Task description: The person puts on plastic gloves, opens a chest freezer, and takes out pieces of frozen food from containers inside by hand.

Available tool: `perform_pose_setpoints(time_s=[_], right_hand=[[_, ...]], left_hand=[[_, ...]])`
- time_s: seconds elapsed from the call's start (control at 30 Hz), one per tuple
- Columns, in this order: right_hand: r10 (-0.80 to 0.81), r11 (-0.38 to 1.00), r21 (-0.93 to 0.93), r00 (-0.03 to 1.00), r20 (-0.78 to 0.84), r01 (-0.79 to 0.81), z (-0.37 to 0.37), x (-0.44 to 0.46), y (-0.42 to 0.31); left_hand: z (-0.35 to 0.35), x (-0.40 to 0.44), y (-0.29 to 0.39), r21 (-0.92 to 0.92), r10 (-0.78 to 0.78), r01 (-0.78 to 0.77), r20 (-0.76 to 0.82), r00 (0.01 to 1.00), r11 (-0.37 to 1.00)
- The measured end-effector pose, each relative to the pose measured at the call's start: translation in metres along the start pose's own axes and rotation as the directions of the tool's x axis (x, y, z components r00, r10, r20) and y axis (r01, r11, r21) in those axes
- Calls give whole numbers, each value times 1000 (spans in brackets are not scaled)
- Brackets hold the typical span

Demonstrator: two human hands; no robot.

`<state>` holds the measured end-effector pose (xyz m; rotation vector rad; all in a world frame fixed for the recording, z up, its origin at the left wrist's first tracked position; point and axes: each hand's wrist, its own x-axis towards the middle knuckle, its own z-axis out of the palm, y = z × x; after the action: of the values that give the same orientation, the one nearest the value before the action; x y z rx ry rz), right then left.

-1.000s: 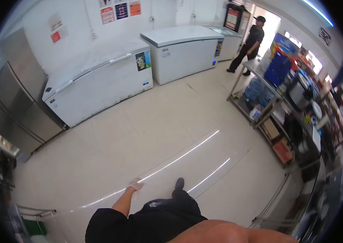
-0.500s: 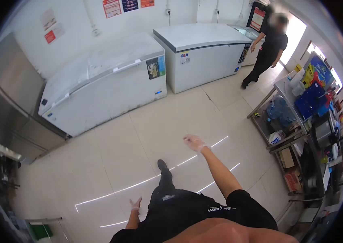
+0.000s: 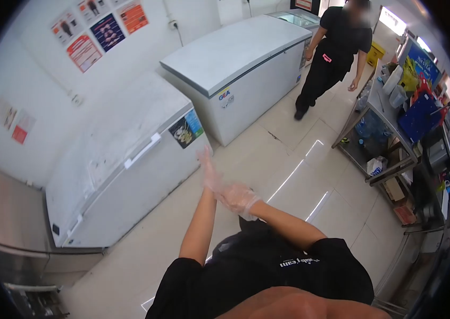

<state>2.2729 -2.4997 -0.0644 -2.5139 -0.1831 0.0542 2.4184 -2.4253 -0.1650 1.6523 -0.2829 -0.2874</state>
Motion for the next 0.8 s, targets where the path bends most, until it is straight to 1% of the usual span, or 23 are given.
perform_pose_setpoints(time_s=[0.03, 0.07, 0.1, 0.13, 0.17, 0.2, 0.23, 0.3, 0.33, 0.37, 0.4, 0.43, 0.47, 0.5, 0.53, 0.6, 0.67, 0.7, 0.77, 0.8], right_hand=[[-39, 998, 41, 999, -38, 41, -22, 20, 16], [-77, 993, 85, 994, -74, 83, -42, 40, 30], [-118, 984, 118, 987, -113, 131, -64, 59, 49], [-125, 978, 151, 986, -113, 141, -80, 81, 72], [-124, 968, 205, 985, -121, 147, -86, 105, 91], [-124, 956, 249, 983, -139, 155, -94, 127, 108], [-114, 959, 247, 986, -124, 142, -111, 149, 121], [-89, 963, 247, 994, -71, 104, -142, 189, 145], [-105, 960, 257, 993, -50, 114, -153, 204, 160], [-121, 957, 262, 992, -26, 123, -164, 218, 177], [-135, 955, 265, 991, -3, 131, -174, 231, 196], [-93, 964, 254, 995, 29, 83, -184, 242, 218], [-47, 969, 245, 997, 60, 31, -191, 248, 243], [-1, 972, 235, 996, 87, -19, -197, 255, 270], [60, 968, 241, 997, 55, -71, -205, 264, 299], [197, 943, 277, 980, -10, -186, -212, 274, 363], [467, 869, 184, 884, -1, -459, -202, 288, 442], [544, 823, 198, 839, -11, -532, -209, 292, 463], [669, 732, 202, 742, -31, -651, -235, 305, 504], [684, 719, 222, 728, -52, -659, -246, 314, 523]], left_hand=[[18, 29, 14, -62, -4, 5, 12, 1000, 998], [33, 43, 54, -354, -135, 134, 22, 991, 926], [51, 68, 81, -614, -251, 238, 67, 966, 752], [60, 106, 86, -574, -187, 202, 86, 979, 793], [54, 140, 94, -516, -135, 173, 112, 985, 839], [57, 169, 102, -543, -121, 172, 129, 984, 822], [59, 196, 117, -569, -107, 172, 145, 984, 804], [68, 251, 107, -571, -143, 185, 119, 983, 800], [69, 280, 94, -576, -165, 193, 101, 981, 794], [68, 325, 50, -525, -214, 207, 48, 976, 825], [67, 365, 18, -541, -354, 285, -24, 935, 791], [69, 398, -6, -430, -444, 347, -147, 884, 833], [69, 427, -33, -377, -439, 330, -255, 862, 866], [58, 473, -95, -327, -415, 345, -177, 892, 880], [60, 497, -100, -292, -529, 471, -166, 832, 832], [78, 522, -70, -285, -662, 617, -94, 744, 734], [102, 547, -36, -309, -716, 654, -164, 678, 691], [89, 574, -120, -331, -631, 560, -163, 759, 759], [88, 575, -116, -221, -558, 519, -180, 811, 826], [90, 583, -112, -262, -616, 567, -177, 767, 781]])
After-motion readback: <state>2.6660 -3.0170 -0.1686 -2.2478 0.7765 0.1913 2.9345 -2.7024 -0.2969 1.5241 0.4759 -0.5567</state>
